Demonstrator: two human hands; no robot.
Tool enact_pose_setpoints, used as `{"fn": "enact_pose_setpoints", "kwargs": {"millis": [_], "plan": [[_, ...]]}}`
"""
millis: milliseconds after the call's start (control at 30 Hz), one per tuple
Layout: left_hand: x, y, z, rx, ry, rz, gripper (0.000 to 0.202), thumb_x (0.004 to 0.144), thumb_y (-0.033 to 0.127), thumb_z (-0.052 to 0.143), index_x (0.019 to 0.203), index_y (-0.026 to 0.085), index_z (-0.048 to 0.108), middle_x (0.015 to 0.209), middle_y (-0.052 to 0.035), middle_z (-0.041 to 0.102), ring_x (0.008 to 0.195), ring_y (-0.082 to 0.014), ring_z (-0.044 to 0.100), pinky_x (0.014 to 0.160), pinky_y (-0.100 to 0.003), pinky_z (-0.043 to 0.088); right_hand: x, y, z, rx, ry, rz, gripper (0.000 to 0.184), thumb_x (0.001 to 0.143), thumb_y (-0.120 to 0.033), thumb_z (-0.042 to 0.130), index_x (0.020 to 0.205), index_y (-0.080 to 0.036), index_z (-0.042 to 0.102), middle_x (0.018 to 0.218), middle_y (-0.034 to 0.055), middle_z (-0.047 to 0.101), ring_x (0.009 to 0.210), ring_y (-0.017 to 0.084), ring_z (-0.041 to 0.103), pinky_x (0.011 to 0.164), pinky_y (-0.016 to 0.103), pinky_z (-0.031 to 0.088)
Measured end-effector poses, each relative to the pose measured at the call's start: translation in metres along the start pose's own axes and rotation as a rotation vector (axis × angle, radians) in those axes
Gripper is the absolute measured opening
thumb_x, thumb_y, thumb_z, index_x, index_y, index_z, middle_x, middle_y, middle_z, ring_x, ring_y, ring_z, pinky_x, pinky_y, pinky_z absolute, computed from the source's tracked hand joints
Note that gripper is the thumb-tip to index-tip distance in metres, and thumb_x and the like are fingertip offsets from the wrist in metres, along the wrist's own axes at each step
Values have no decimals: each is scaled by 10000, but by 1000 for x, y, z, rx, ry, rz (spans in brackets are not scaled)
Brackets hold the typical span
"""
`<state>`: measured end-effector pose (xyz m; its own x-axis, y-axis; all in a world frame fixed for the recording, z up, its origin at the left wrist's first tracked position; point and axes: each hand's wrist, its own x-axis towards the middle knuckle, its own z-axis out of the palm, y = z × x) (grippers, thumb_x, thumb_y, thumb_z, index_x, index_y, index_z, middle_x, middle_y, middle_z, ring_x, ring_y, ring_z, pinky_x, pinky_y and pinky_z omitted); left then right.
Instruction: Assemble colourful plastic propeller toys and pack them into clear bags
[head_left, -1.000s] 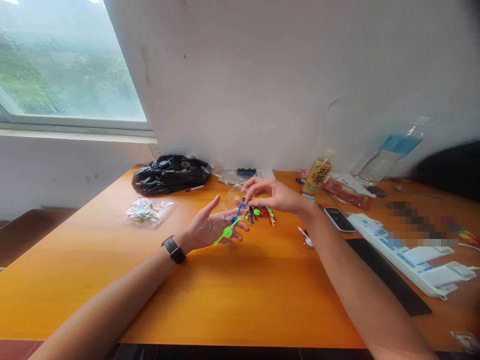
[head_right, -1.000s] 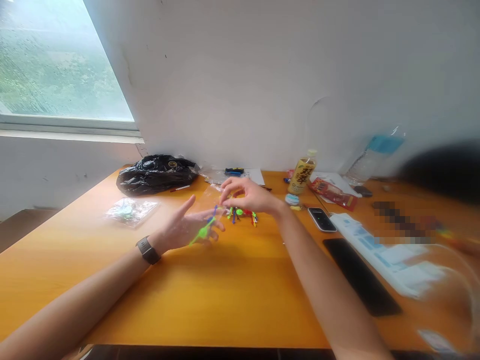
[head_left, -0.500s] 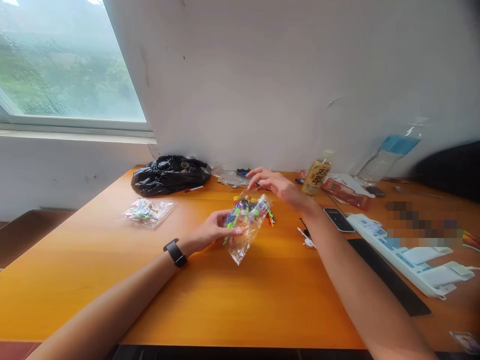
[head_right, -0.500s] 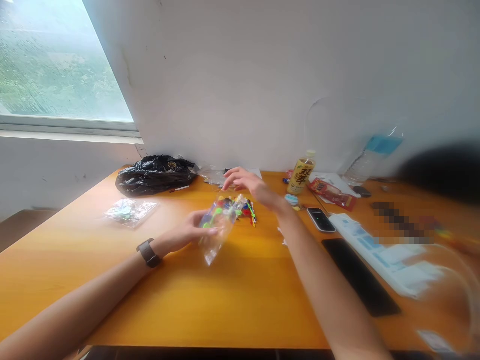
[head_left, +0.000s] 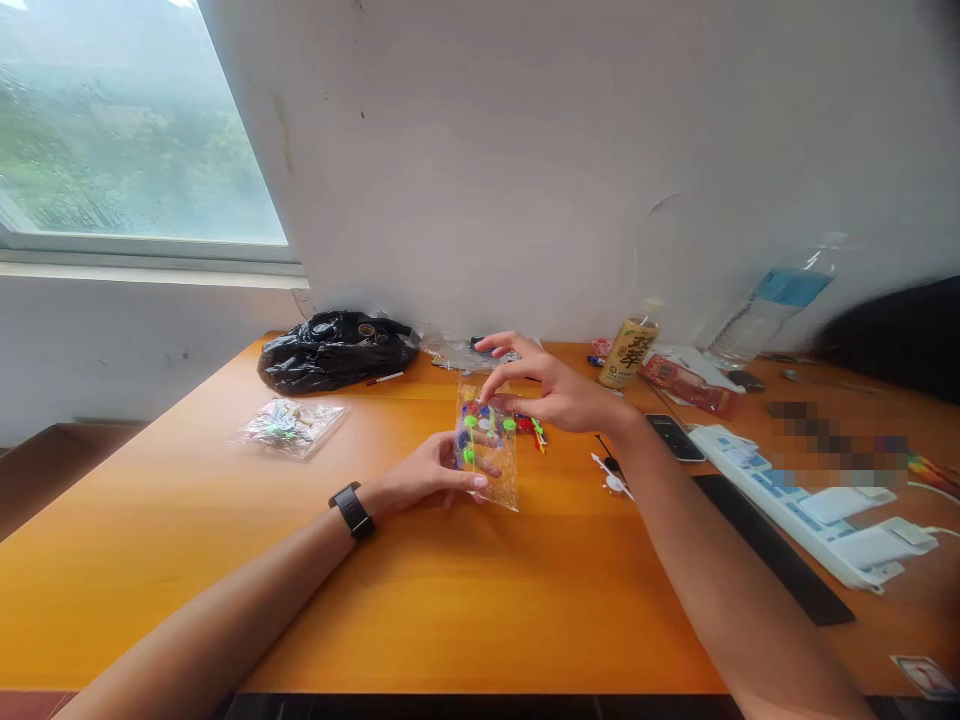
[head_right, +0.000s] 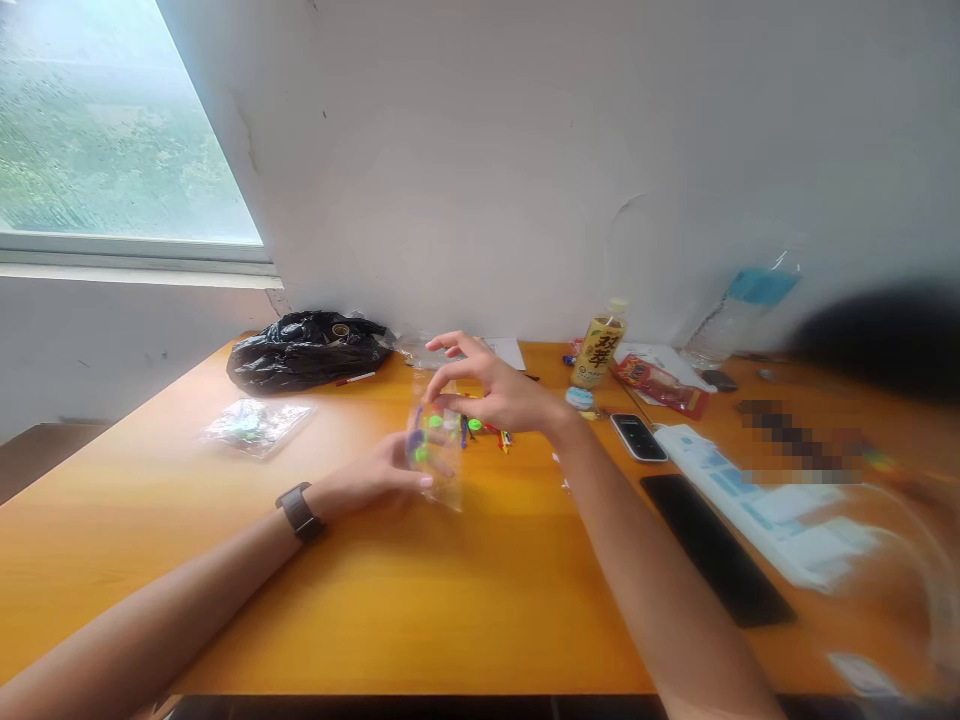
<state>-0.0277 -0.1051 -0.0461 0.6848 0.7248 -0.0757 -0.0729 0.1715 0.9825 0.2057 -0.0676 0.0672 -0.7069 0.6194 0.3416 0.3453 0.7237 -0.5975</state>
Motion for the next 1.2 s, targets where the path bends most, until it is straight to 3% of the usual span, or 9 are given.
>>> {"fn": "enact_pose_setpoints", "kwargs": {"millis": [200, 300, 367, 500, 567, 633, 800, 1000, 1200], "plan": [[-1, -4, 4, 3, -15, -28, 635, 790, 407, 895, 1294, 147, 608, 1100, -166, 774, 726, -200, 761, 492, -217, 503, -2, -13, -7, -17, 21, 9, 173, 992, -395, 655, 1076, -307, 779, 1499, 44, 505, 1340, 276, 526, 1114, 410, 466], [1, -8, 6, -1, 46, 6, 572, 801, 423, 885, 1229, 139, 633, 1011, -135, 786, 676, -185, 747, 485, -220, 512, -15, -2, -32, -44, 157, 170, 283, 988, -494, 632, 1128, -275, 743, 1320, 73, 654, 1125, 258, 638, 972, 384, 515], [2, -10, 6, 11, 71, 14, 577, 795, 426, 889, 1228, 140, 635, 949, -112, 785, 637, -173, 731, 459, -207, 483, -29, 17, -53, -94, 147, 348, 352, 963, -559, 637, 1100, -252, 742, 1120, 71, 736, 1010, 254, 666, 873, 354, 518], [3, -14, 2, 71, 112, 38, 586, 801, 442, 887, 1239, 141, 642, 869, -82, 773, 536, -127, 665, 435, -190, 396, -57, 70, -80, -216, -330, 720, 358, 776, -544, 812, 879, -201, 792, 943, 71, 780, 880, 254, 697, 734, 314, 503], [4, -15, 0, 90, 128, 56, 566, 814, 451, 879, 1229, 143, 650, 891, -86, 775, 557, -124, 673, 480, -201, 419, -64, 93, -78, -173, -617, 891, 391, 641, -495, 902, 864, -186, 814, 872, 73, 786, 839, 251, 713, 705, 299, 512], [4, -16, 0, 92, 138, 57, 558, 824, 459, 871, 1230, 148, 649, 936, -90, 779, 580, -125, 684, 509, -209, 439, -65, 109, -69, -119, -732, 997, 469, 554, -476, 939, 899, -179, 825, 836, 66, 788, 800, 236, 716, 688, 288, 528], [3, -13, 2, 56, 140, 17, 605, 808, 474, 875, 1258, 151, 630, 922, -79, 772, 587, -144, 703, 450, -199, 434, -61, 126, -52, 22, -822, 1041, 568, 467, -461, 967, 906, -133, 818, 855, 70, 800, 770, 201, 729, 735, 270, 570], [4, -17, 1, -31, 119, 7, 598, 824, 459, 868, 1268, 152, 611, 1054, -137, 778, 864, -254, 798, 573, -224, 552, -65, 136, -51, 112, -832, 1035, 617, 463, -482, 988, 933, -124, 810, 913, 87, 814, 855, 238, 763, 799, 283, 600], [5, -19, -1, -49, 124, 3, 595, 831, 444, 869, 1275, 147, 606, 1115, -156, 777, 952, -271, 797, 680, -266, 612, -59, 136, -38, 91, -885, 1059, 655, 384, -476, 1010, 905, -140, 798, 871, 63, 805, 837, 231, 766, 763, 276, 598]]}}
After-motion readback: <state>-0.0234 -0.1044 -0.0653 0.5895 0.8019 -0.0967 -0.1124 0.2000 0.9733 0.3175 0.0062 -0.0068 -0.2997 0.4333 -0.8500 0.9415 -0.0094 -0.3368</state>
